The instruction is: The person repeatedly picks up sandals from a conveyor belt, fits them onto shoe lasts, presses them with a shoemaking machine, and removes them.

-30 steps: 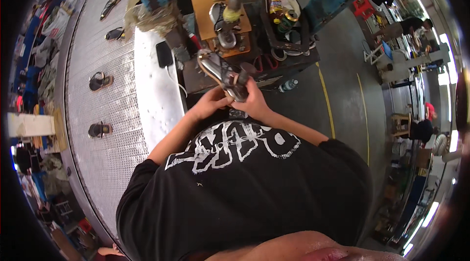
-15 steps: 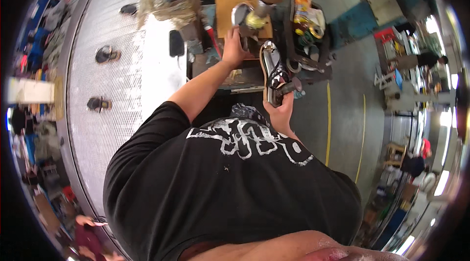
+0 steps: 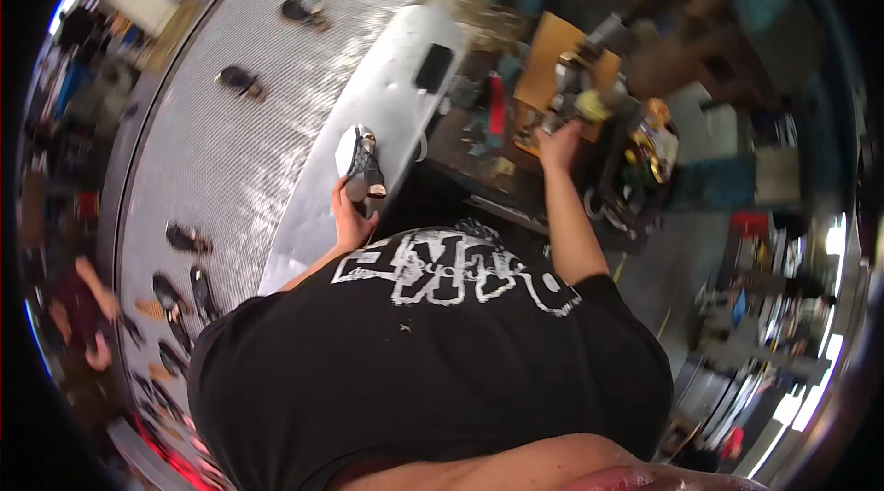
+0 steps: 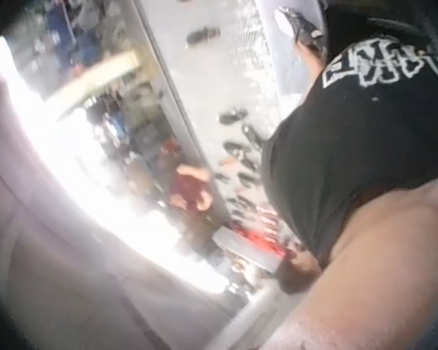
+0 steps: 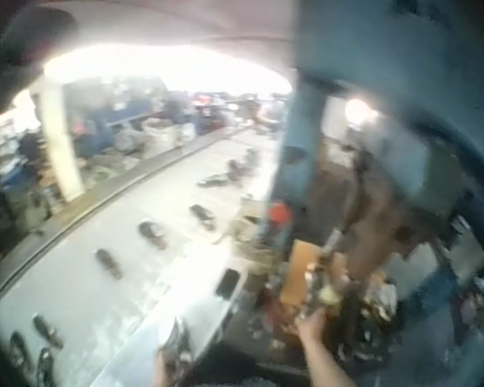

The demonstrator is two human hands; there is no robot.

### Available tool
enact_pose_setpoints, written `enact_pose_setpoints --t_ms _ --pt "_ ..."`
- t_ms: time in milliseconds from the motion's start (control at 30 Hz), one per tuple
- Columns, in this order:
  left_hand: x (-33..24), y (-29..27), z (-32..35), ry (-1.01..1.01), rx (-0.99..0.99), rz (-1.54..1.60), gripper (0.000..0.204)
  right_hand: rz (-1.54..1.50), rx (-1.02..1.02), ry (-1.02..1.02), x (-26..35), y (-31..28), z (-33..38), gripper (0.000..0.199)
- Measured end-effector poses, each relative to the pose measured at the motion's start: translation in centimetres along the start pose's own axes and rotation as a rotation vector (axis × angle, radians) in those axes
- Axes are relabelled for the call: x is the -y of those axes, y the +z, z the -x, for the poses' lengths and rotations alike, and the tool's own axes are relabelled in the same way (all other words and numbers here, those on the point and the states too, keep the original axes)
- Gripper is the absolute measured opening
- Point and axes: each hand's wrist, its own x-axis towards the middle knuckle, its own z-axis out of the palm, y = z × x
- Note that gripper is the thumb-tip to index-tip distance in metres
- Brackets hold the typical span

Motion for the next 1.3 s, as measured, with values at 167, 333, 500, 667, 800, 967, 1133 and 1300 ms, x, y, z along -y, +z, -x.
enact_pose_setpoints --t_ms 167,333,500,667,800,967,1133,1300 --pt "6.7 -4.0 2.2 -0.172 0.047 -0.103 0.085 -0.01 -0.172 -0.216 -1.4 -1.8 -0.3 0.073" --pt "8.0 -8.3 4.7 -0.278 -0.134 -0.143 0.077 0.096 -0.33 -0.191 0.6 -2.1 0.9 0.065" --pt "15.9 -15.5 8.4 -0.785 -0.613 -0.299 0.074 0.226 -0.265 -0.085 2.7 -2.6 2.1 0.068" --pt "27.5 -24.8 15.1 -0.88 -0.781 -0.572 0.072 0.399 -0.09 -0.034 4.0 -0.6 0.6 0.085" --pt "25.4 -30.9 10.2 -0.665 -0.4 -0.65 0.054 0.422 -0.196 -0.012 -0.9 0.2 1.5 0.094" --pt "27.5 -39.1 12.6 -0.509 -0.354 -0.999 0.045 0.301 -0.193 0.027 -2.5 1.8 1.2 0.099" --pt "24.9 -35.6 12.3 -0.376 -0.163 -0.817 0.054 0.109 -0.104 0.17 1.2 0.4 2.5 0.095" --pt "18.7 -25.2 11.1 -0.397 0.001 -0.018 0.045 -0.061 -0.109 -0.051 1.4 -0.5 7.3 0.087"
